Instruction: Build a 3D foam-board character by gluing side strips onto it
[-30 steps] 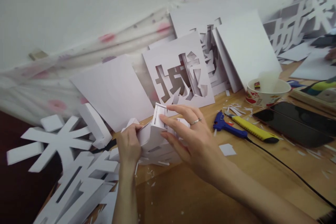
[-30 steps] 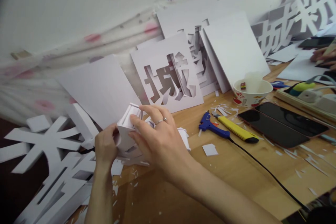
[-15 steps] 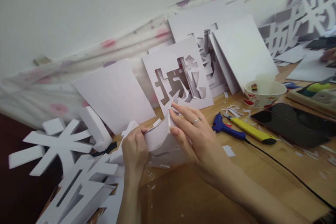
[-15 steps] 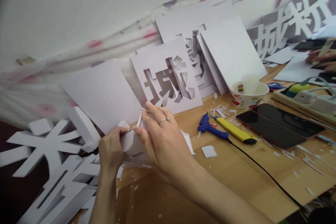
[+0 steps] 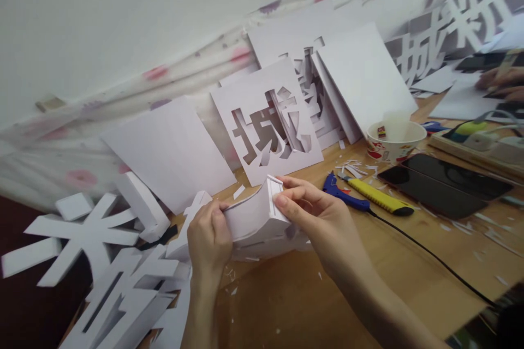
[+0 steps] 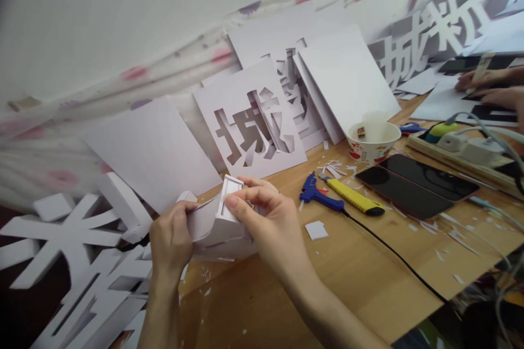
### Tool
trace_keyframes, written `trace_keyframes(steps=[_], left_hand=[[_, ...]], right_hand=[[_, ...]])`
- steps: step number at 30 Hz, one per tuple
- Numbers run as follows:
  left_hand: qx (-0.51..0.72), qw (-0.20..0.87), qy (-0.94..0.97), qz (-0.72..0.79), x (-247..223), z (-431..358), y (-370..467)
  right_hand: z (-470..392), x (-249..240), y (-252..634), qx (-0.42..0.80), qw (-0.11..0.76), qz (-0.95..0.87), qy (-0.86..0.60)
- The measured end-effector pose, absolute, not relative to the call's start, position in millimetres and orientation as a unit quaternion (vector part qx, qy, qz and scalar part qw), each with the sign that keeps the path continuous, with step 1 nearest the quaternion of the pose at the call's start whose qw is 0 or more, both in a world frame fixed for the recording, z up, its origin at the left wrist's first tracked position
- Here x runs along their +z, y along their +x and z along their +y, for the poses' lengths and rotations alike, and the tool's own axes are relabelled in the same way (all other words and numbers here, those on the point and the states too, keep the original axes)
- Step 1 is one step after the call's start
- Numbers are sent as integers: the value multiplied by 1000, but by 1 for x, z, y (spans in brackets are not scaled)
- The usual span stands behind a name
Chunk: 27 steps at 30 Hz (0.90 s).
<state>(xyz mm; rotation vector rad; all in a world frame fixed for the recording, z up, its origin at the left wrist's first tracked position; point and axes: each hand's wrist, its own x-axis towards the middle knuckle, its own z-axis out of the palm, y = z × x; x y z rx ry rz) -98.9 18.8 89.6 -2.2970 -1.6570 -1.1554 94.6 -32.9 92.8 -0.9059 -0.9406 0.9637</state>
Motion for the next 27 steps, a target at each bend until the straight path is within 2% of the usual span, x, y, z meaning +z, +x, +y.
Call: trace_keyframes(steps=[5, 8, 17, 27], left_hand=[[-370, 51, -755, -539, 89, 16, -96], [-370, 49, -769, -520, 89, 14, -92], [-377, 34, -769, -515, 86, 12, -90], [-383, 16, -750, -539, 88, 13, -93]], right_hand=[[-36, 95, 104, 334, 644, -508, -465], [-35, 95, 109, 324, 640, -515, -469], [-43, 99, 120, 355, 685, -464, -436], [-44, 94, 134, 354, 773, -379, -366]])
